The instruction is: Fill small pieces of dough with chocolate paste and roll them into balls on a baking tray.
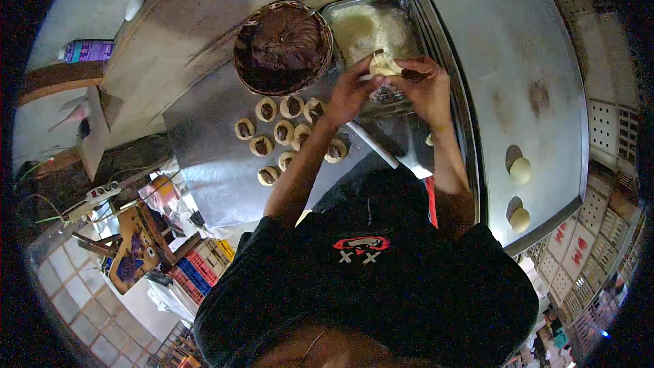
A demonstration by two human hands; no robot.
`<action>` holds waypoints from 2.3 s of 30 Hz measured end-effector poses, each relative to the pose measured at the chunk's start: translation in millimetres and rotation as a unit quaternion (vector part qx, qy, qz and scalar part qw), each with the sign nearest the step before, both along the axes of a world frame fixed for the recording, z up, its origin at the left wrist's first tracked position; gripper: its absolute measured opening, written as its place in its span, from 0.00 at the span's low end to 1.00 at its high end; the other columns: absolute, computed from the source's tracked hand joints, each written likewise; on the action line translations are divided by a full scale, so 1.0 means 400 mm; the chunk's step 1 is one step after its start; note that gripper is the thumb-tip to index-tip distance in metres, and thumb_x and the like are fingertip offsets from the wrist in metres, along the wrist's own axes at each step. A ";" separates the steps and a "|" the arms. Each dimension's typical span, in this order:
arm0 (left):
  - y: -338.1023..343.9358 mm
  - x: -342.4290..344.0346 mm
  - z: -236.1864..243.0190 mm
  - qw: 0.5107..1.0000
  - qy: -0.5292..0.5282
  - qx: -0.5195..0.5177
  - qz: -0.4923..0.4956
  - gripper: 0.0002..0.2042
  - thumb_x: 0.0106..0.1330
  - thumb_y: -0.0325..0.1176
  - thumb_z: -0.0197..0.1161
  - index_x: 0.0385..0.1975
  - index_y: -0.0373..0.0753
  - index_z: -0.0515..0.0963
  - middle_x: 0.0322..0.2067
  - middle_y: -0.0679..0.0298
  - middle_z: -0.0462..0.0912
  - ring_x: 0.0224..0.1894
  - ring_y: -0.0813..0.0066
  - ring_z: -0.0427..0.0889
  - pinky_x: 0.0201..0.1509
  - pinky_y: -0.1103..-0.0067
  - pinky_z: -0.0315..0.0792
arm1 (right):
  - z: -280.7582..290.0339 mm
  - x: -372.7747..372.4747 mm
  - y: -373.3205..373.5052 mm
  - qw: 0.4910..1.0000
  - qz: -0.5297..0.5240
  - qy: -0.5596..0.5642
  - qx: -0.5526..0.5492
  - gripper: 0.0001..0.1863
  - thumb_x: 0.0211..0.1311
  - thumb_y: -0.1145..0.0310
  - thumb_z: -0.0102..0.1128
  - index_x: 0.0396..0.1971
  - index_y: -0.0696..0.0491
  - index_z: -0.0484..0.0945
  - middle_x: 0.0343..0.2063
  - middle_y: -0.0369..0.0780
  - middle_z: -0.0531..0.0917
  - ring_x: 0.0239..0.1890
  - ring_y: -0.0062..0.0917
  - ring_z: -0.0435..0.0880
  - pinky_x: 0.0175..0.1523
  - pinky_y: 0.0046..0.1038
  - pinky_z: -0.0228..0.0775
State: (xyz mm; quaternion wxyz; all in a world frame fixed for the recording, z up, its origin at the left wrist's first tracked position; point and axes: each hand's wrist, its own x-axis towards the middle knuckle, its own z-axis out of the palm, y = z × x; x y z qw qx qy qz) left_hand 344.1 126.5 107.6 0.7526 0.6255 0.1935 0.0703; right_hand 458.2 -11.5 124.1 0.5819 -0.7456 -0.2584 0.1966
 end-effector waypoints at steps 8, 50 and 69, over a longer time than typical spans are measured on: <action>-0.054 0.023 -0.037 0.925 -0.120 -0.316 0.173 0.17 0.69 0.40 0.57 0.50 0.33 0.73 0.45 0.62 0.79 0.46 0.71 0.79 0.53 0.72 0.74 | 0.039 -0.046 0.004 0.997 -0.031 0.069 0.001 0.21 0.41 0.77 0.75 0.41 0.58 0.82 0.38 0.42 0.85 0.38 0.23 0.84 0.45 0.25 0.76; -0.027 -0.155 0.122 0.937 -0.106 0.330 0.050 0.07 0.58 0.26 0.62 0.34 0.37 0.84 0.37 0.56 0.85 0.39 0.66 0.85 0.61 0.70 0.68 | 0.174 -0.155 -0.043 0.979 0.142 -0.142 0.029 0.09 0.45 0.83 0.69 0.29 0.58 0.83 0.28 0.41 0.84 0.30 0.25 0.83 0.36 0.23 0.74; -0.229 -0.248 0.130 0.892 -0.124 -0.296 0.318 0.24 0.72 0.49 0.41 0.43 0.32 0.75 0.38 0.56 0.79 0.40 0.67 0.79 0.46 0.73 0.71 | 0.257 -0.335 -0.084 0.995 0.022 -0.099 0.007 0.06 0.49 0.71 0.70 0.24 0.56 0.83 0.26 0.43 0.84 0.30 0.33 0.85 0.35 0.29 0.75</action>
